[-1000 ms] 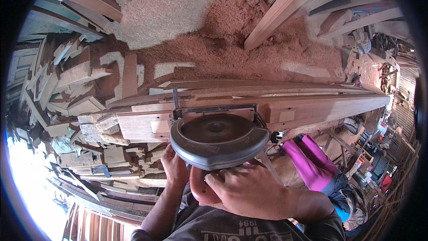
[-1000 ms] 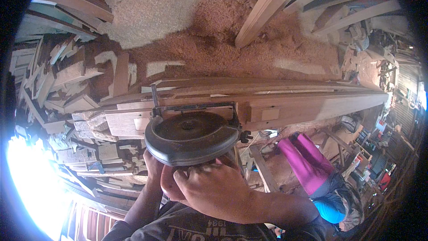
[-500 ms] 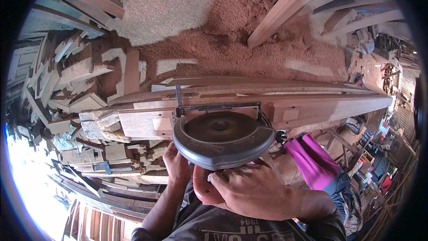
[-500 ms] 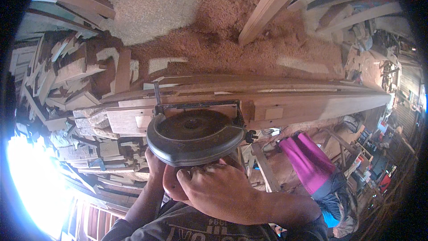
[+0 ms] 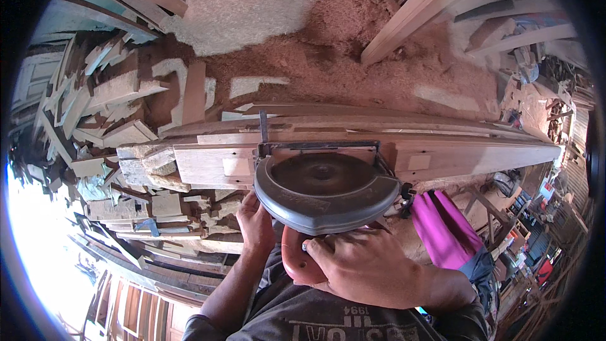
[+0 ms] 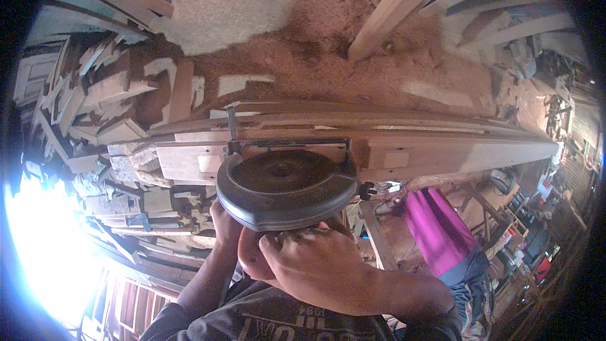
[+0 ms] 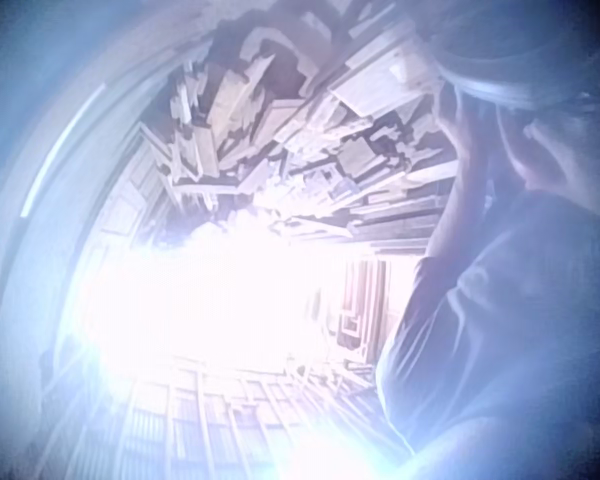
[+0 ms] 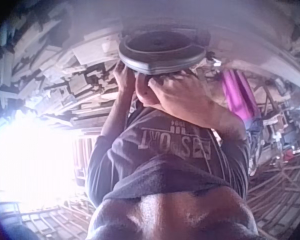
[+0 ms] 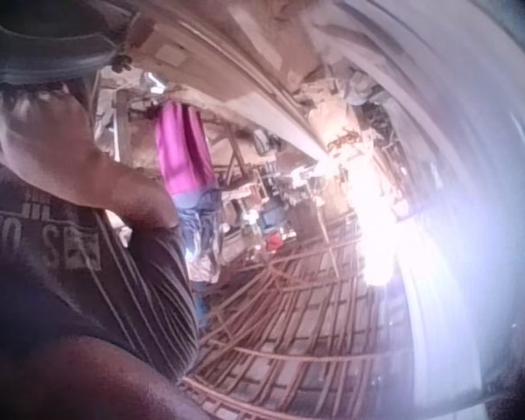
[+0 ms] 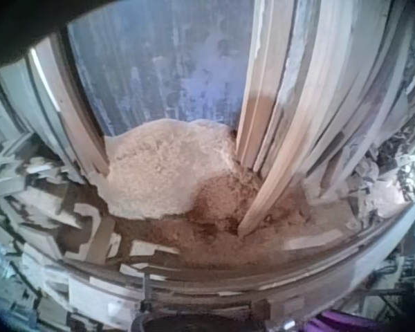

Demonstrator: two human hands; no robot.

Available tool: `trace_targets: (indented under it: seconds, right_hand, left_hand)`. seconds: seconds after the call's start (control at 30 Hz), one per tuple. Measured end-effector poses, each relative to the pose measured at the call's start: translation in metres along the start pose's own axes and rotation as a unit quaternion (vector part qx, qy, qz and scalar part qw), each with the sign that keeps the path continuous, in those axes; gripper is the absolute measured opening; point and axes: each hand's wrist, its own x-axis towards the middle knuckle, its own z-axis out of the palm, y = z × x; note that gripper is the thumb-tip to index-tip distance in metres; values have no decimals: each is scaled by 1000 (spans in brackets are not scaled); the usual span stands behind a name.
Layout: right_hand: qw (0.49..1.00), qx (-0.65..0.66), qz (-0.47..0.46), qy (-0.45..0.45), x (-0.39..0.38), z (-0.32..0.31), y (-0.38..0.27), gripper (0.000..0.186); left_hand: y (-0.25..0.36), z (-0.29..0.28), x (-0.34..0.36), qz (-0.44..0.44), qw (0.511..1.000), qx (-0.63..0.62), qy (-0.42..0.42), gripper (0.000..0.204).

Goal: The person measures and marks a wooden plank with a metal ruler, then uses a circular saw to cut the plank. After cutting, the person stacks the cut piece with other planks and continues to measure and cut additional pieces.

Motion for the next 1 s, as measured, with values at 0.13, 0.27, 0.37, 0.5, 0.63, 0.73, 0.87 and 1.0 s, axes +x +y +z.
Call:
trace_targets:
  seconds: [0.13,0.27,0.37,0.5,0.63,0.73,0.87,1.0]
  right_hand:
    - [1000,8,0,-16,0,-2,0,41]
    - [1000,15,-3,-8,-1,0,1,41]
    - [1000,10,-18,3,-2,3,4,41]
    - [1000,-1,-7,-7,0,-1,1,41]
    - [1000,-1,-9,-3,-1,2,2,41]
    - [1000,-4,-9,-10,0,0,1,43]
    - [1000,-7,-6,-23,3,-5,-1,42]
    - [998,-20,17,-64,5,-13,-5,47]
  left_hand:
    - [2,5,1,9,1000,2,2,27]
    - [4,0,1,12,996,82,-14,26]
    - [2,7,-1,25,999,28,6,25]
    - [4,11,-1,16,1000,-3,22,25]
    - [6,11,-2,20,999,44,23,24]
    - [5,11,-2,8,999,25,29,25]
    - [4,10,0,-9,999,24,32,24]
    - [5,17,0,-13,998,-52,34,21]
